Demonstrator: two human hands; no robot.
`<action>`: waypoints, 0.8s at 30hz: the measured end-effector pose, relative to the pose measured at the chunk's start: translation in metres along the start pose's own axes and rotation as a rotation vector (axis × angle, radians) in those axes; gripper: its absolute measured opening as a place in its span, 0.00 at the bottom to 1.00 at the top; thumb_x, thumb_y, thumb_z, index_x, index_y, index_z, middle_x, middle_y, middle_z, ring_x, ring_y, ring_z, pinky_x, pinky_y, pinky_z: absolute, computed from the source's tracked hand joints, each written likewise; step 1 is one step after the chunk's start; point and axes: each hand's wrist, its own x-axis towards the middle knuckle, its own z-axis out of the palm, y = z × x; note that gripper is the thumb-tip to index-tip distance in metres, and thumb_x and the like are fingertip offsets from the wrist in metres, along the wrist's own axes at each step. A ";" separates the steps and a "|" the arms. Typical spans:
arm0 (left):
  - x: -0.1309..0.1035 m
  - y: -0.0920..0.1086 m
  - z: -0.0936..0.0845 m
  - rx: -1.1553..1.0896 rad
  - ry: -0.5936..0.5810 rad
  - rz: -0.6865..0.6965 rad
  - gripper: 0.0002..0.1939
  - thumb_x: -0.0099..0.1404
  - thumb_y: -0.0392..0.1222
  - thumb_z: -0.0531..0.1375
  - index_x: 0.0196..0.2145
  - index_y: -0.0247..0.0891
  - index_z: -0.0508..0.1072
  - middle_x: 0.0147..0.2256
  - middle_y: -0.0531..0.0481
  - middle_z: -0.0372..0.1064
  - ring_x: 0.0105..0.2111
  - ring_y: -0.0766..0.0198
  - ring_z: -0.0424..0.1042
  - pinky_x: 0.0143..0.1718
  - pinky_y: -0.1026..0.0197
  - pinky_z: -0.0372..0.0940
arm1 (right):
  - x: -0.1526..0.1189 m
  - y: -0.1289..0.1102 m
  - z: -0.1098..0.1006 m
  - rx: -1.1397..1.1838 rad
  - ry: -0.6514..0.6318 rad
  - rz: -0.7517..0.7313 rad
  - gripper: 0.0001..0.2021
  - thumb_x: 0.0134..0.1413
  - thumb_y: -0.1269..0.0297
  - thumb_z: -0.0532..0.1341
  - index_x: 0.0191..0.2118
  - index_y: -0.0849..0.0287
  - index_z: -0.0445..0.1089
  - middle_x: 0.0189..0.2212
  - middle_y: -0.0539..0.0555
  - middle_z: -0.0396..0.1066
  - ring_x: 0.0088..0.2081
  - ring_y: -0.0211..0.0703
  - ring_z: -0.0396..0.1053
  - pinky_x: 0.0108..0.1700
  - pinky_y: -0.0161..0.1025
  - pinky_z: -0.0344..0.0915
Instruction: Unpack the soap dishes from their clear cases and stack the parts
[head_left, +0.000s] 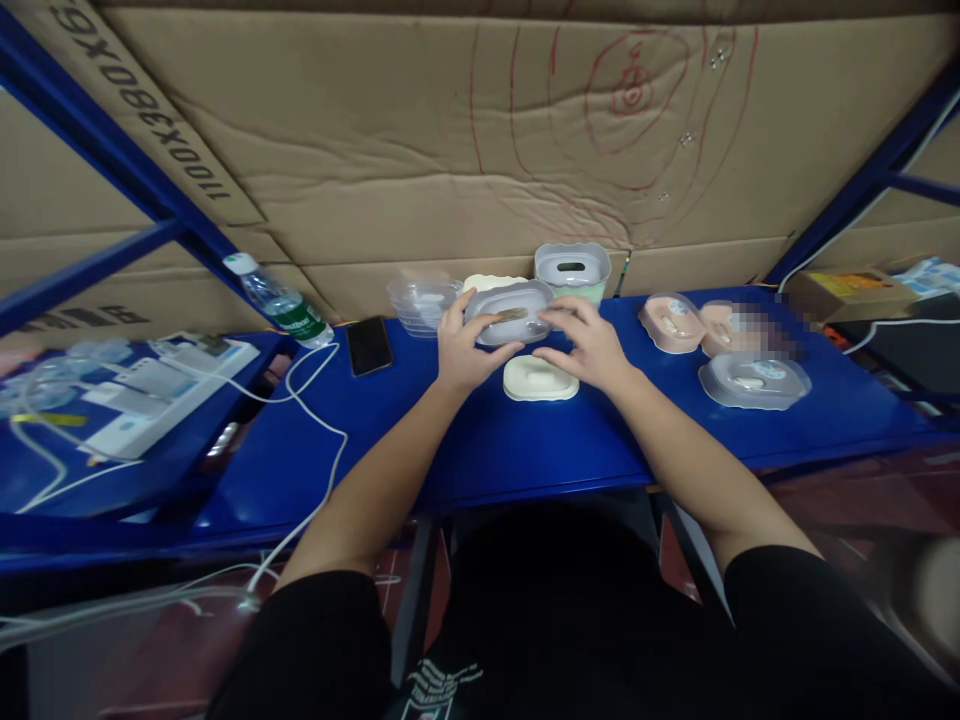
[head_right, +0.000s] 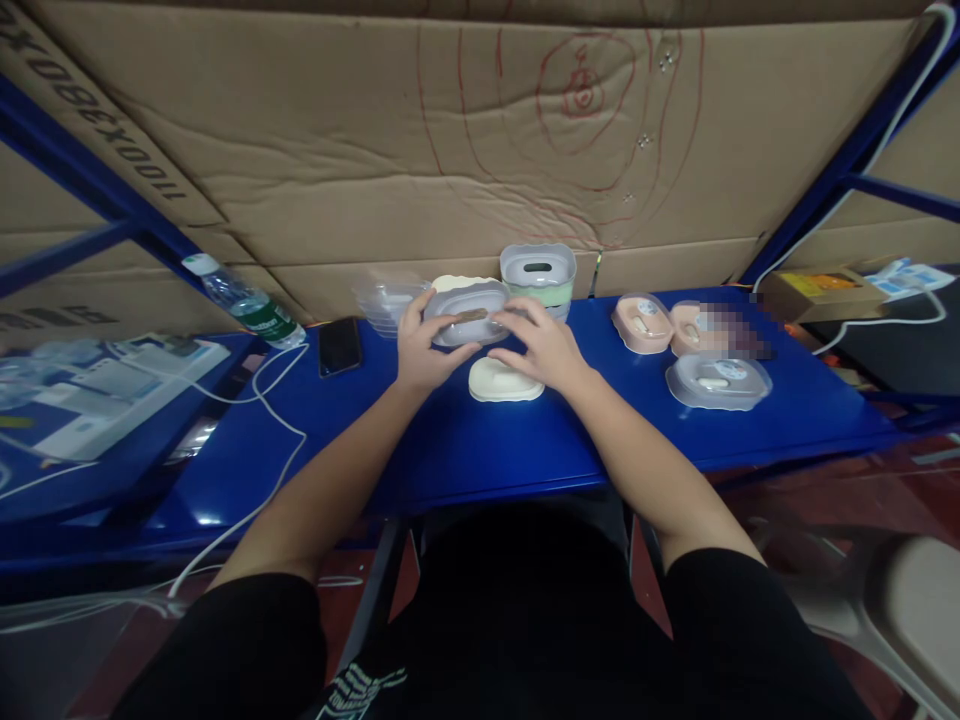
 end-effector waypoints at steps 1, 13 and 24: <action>0.000 0.001 0.001 -0.019 0.006 0.004 0.33 0.64 0.73 0.76 0.54 0.46 0.83 0.75 0.37 0.65 0.72 0.33 0.70 0.71 0.29 0.67 | 0.000 -0.001 0.001 -0.021 -0.039 -0.052 0.29 0.74 0.34 0.61 0.65 0.48 0.81 0.66 0.62 0.77 0.62 0.64 0.78 0.62 0.61 0.79; 0.001 0.006 0.001 -0.141 -0.036 0.088 0.39 0.76 0.66 0.65 0.74 0.45 0.65 0.77 0.30 0.60 0.77 0.33 0.63 0.76 0.26 0.62 | 0.032 0.054 -0.028 -0.139 0.169 0.026 0.21 0.79 0.48 0.53 0.54 0.51 0.81 0.52 0.63 0.80 0.59 0.65 0.77 0.65 0.65 0.75; 0.000 0.012 0.001 -0.110 -0.317 0.312 0.34 0.76 0.60 0.67 0.71 0.37 0.73 0.75 0.25 0.62 0.70 0.34 0.73 0.69 0.31 0.72 | 0.059 0.107 -0.032 -0.309 0.118 0.105 0.21 0.72 0.47 0.60 0.57 0.54 0.80 0.70 0.68 0.71 0.72 0.75 0.66 0.75 0.77 0.61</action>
